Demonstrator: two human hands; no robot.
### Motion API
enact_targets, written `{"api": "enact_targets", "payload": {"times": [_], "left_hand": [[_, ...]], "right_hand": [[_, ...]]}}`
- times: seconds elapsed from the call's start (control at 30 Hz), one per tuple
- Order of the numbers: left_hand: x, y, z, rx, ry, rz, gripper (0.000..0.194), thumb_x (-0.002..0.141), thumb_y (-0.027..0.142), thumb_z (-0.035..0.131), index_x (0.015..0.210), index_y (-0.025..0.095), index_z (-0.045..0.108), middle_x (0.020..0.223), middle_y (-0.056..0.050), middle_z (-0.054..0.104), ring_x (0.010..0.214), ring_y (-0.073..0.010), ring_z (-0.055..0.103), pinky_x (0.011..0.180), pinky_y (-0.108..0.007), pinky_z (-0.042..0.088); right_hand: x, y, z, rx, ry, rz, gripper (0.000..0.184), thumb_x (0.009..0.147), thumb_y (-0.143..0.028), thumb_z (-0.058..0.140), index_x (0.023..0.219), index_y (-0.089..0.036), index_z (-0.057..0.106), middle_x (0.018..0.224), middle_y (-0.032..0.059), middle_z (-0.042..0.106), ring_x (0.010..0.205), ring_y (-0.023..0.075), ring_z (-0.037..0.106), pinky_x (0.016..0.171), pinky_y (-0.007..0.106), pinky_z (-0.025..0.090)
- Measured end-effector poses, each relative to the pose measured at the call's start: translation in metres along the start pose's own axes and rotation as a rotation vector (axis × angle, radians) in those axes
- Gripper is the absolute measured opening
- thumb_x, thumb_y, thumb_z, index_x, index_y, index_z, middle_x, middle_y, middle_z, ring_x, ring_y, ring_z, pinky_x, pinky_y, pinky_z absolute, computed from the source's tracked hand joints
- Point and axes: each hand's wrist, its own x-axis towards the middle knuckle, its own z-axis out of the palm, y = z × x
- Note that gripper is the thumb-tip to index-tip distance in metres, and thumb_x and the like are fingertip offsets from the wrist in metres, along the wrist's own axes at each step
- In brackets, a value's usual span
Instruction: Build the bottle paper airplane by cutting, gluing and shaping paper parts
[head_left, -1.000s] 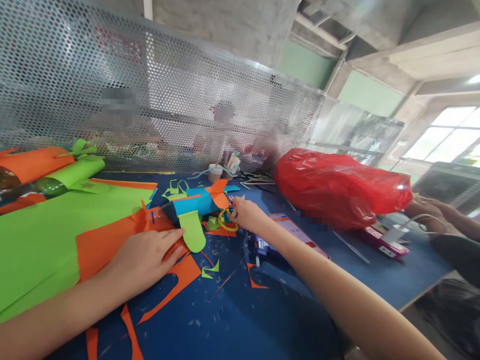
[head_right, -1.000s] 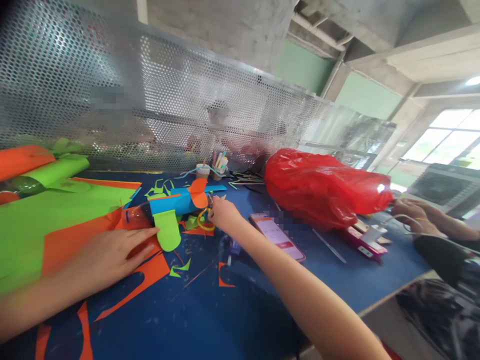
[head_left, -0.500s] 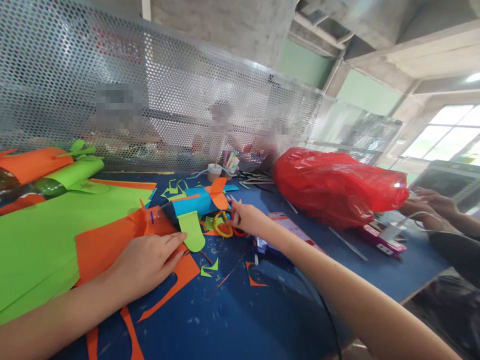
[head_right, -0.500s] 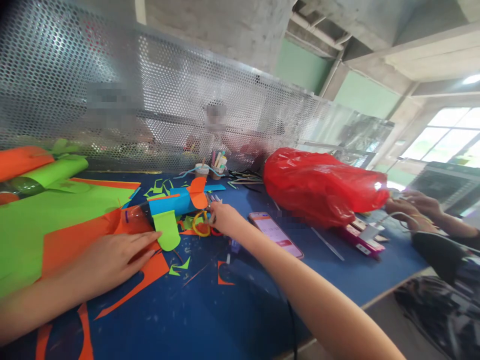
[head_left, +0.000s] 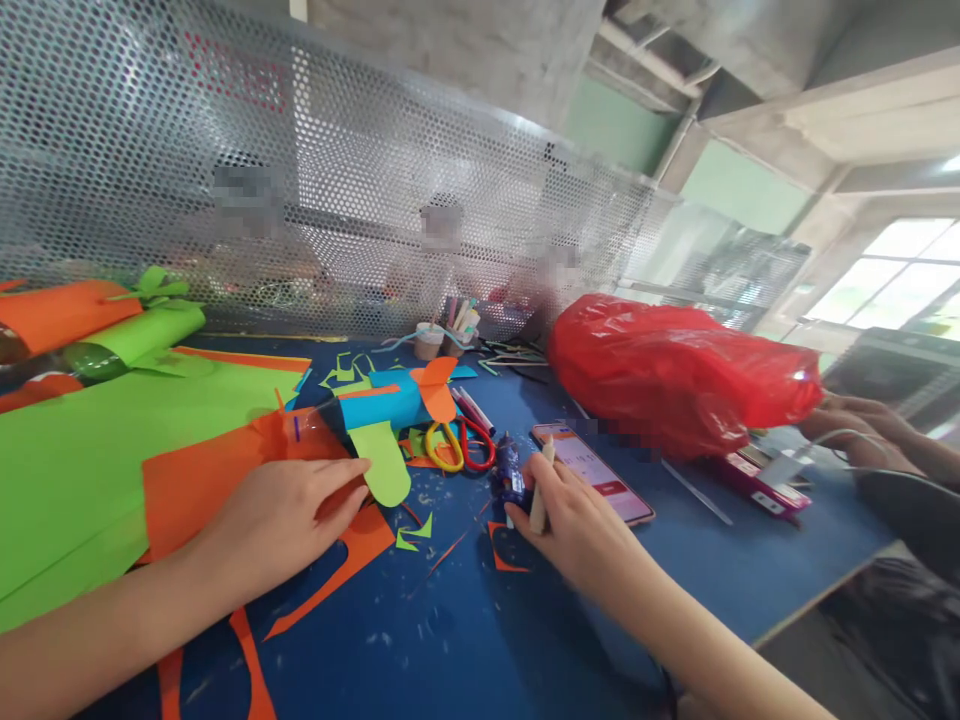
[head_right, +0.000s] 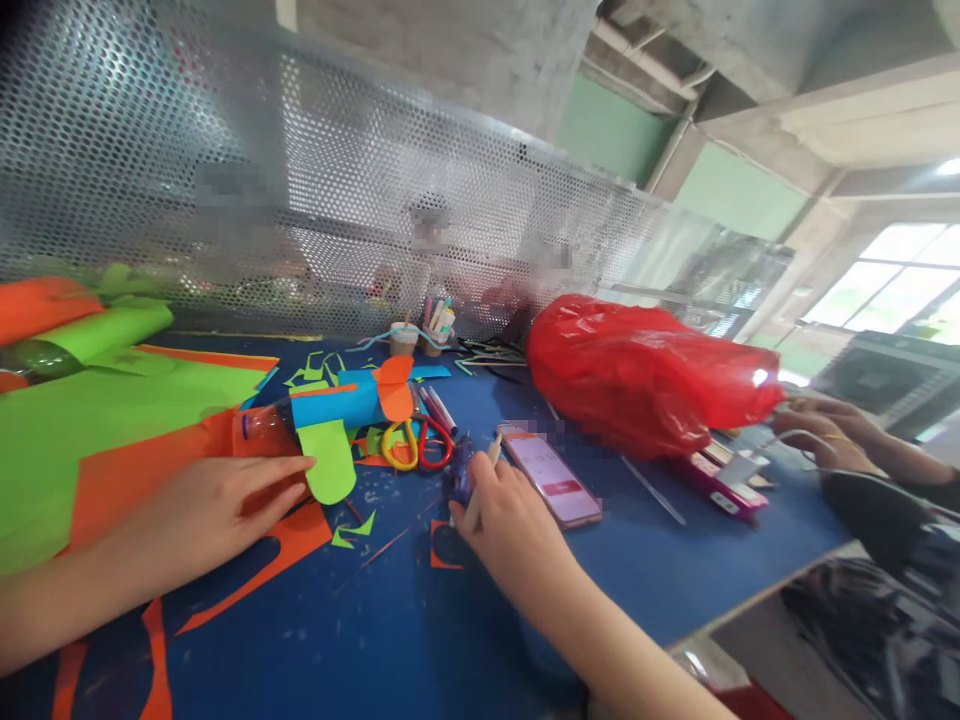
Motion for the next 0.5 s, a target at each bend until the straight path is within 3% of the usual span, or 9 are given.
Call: {"api": "enact_targets", "payload": {"times": [0.17,0.27,0.33,0.4,0.5], "left_hand": [[-0.007,0.008,-0.001,-0.046,0.024,0.022,0.040,0.096,0.040,0.042,0.112,0.019,0.072,0.099,-0.006,0.078,0.082,-0.0271,0.075,0.075,-0.041,0.060],[-0.014,0.013,0.000,-0.061,0.016,0.047,0.040,0.096,0.038,0.042,0.113,0.018,0.071,0.102,-0.005,0.077,0.086,-0.0269,0.075,0.074,-0.040,0.061],[-0.019,0.016,-0.001,-0.068,0.005,0.060,0.039,0.096,0.036,0.041,0.114,0.018,0.071,0.103,-0.005,0.077,0.086,-0.0263,0.075,0.074,-0.040,0.061],[-0.023,0.018,-0.003,-0.074,-0.012,0.065,0.038,0.096,0.035,0.041,0.114,0.020,0.071,0.104,-0.004,0.077,0.086,-0.0255,0.075,0.074,-0.038,0.062],[-0.028,0.018,-0.006,-0.086,-0.044,0.071,0.036,0.096,0.034,0.042,0.115,0.020,0.071,0.106,-0.004,0.076,0.087,-0.0256,0.075,0.075,-0.038,0.062]], "right_hand": [[-0.004,-0.009,0.000,-0.006,0.137,0.000,0.006,0.086,-0.017,0.056,0.089,-0.018,0.050,0.087,0.0115,0.062,0.079,0.0268,0.062,0.071,0.036,0.049],[-0.005,-0.022,-0.008,0.143,0.179,-0.086,0.006,0.090,-0.024,0.051,0.086,-0.020,0.049,0.085,0.0097,0.062,0.076,0.0243,0.062,0.069,0.034,0.047],[-0.003,-0.034,-0.015,0.376,0.082,-0.211,0.016,0.095,-0.031,0.046,0.082,-0.022,0.048,0.076,0.0044,0.061,0.067,0.0196,0.059,0.065,0.030,0.045],[0.002,-0.046,-0.020,0.712,-0.127,-0.277,0.019,0.098,-0.037,0.041,0.087,-0.022,0.048,0.075,0.0020,0.063,0.067,0.0164,0.060,0.064,0.028,0.046],[0.014,-0.061,-0.020,1.178,-0.305,-0.191,0.024,0.100,-0.042,0.034,0.098,-0.022,0.046,0.076,0.0005,0.063,0.071,0.0157,0.063,0.070,0.029,0.050]]}}
